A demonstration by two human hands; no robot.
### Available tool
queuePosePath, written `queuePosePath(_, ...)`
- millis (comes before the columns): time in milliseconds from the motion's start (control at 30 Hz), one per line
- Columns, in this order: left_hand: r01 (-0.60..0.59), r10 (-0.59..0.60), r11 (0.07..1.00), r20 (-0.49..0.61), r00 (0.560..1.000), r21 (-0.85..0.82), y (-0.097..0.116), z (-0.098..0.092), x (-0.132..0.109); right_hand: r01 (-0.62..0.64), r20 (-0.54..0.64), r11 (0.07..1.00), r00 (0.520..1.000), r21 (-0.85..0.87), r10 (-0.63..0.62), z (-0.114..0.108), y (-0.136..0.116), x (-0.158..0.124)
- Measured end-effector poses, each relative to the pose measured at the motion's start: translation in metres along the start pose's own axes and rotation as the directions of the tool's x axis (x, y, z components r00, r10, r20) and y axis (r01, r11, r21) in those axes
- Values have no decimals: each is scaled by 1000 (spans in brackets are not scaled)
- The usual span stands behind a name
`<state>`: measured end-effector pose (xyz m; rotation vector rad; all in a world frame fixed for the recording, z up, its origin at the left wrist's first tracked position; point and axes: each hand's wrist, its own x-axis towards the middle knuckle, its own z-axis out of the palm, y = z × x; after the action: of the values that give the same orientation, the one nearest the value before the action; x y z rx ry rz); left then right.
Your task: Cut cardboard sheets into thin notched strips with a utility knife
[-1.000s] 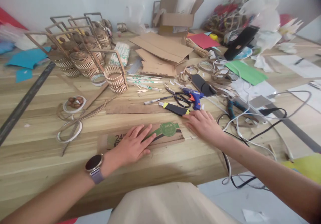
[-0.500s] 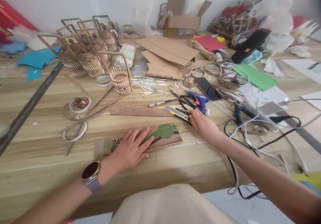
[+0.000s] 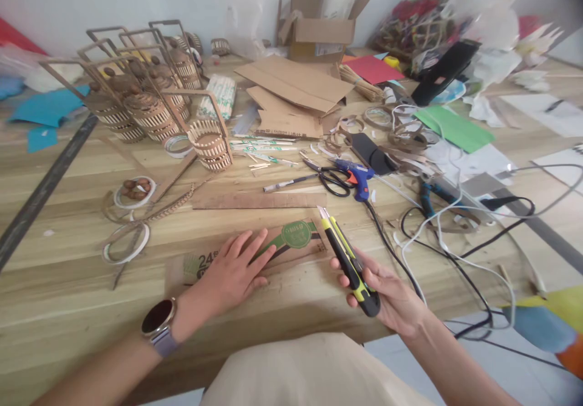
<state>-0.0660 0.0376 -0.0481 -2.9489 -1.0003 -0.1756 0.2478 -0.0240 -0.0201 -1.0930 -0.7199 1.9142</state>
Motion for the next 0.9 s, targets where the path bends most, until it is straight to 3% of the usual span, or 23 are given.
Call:
queuePosePath(233, -1, 1, 1000, -21, 1000, -5, 0, -1, 0, 63, -113, 996, 991, -57, -69, -1, 1, -6)
queuePosePath(400, -10, 10, 1000, -25, 1000, 1, 0, 0, -1, -39, -190, 995, 982, -94, 21, -3, 0, -6)
queuePosePath(667, -58, 58, 998, -9, 998, 32, -7, -5, -3, -61, -255, 881, 965, -469, -69, -19, -21, -5)
queuePosePath(767, -55, 55, 997, 1, 998, 45, -12, -8, -7, -43, -258, 732, 949, -680, -183, -28, -27, -6)
queuePosePath(900, -60, 59, 996, 6, 998, 61, -20, -8, -13, 128, -1, 321, 928, -939, -373, -36, -28, -7)
